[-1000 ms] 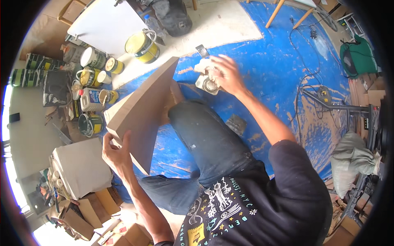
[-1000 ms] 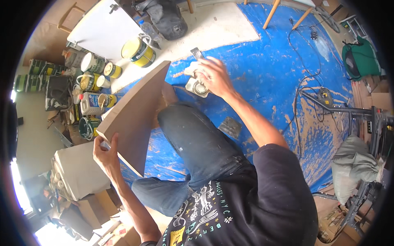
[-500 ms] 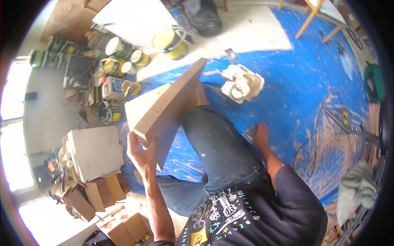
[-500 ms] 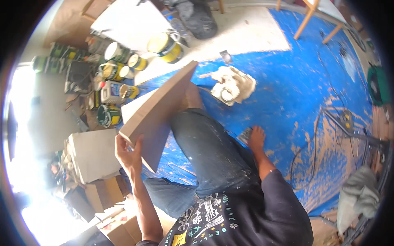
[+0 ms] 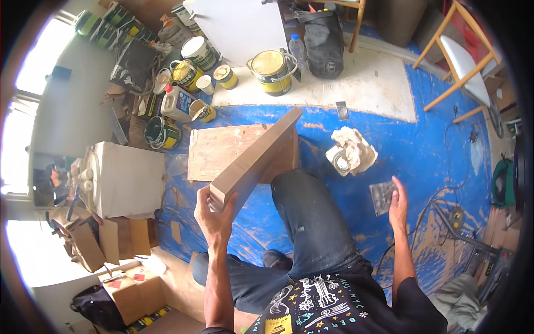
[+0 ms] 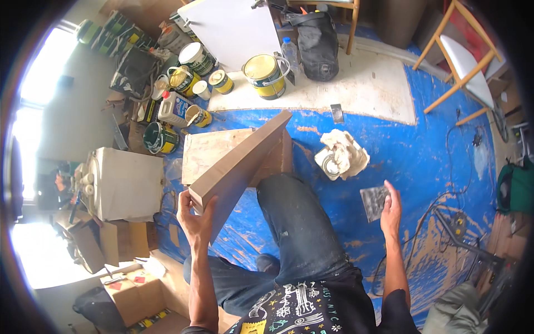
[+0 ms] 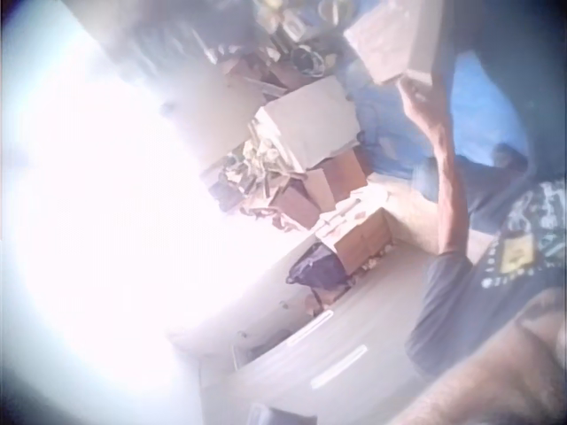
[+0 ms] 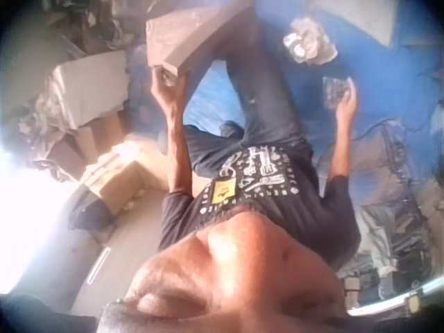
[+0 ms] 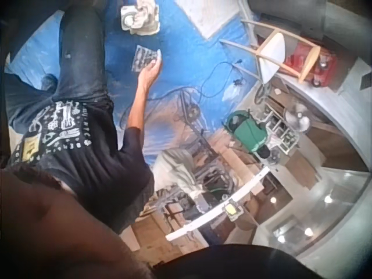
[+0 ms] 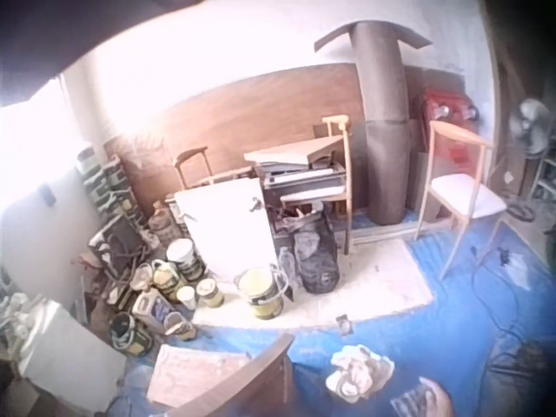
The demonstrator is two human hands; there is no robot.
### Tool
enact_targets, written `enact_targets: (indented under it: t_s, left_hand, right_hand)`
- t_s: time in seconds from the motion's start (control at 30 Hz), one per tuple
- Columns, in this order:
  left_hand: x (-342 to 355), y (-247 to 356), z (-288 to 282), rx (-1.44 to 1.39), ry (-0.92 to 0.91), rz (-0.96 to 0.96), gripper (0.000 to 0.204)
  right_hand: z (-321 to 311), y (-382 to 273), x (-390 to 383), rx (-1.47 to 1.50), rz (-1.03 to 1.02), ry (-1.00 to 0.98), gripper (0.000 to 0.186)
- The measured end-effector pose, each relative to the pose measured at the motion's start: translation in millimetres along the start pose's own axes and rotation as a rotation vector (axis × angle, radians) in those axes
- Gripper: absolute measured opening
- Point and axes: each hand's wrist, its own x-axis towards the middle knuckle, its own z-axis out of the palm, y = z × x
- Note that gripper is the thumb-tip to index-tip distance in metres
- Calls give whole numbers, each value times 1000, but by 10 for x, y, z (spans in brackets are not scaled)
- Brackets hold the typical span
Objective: The person sits on the floor and wipes a triangular wooden piece with a cloth. They then use a sanding block to smooth the edges of the wood. Finally, they apply a finish to the wood using a paintbrush.
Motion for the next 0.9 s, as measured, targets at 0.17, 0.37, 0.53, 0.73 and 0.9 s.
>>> enact_targets:
  t_s: [0.17,0.37,0.53,0.73,0.9]
  left_hand:
    - [31,119,28,35,20,-42,42]
    - [9,153,7,82,8,-108,47]
    - [-73,230,-13,159,7,-90,48]
    - [-5,242,-12,130,-12,-151,46]
    - [-17,237,12,118,-1,-189,49]
  right_hand:
    - [101,-1100,1344,214,-54,-61,62]
    - [1284,-1517,2639,106,-277,-309,84]
    - [2201,-1365,3124,-59,-135,-474,74]
    - [2732,-1102,3405,-103,-109,-558,79]
    - [2798,-1062,3502,-109,-223,-648,71]
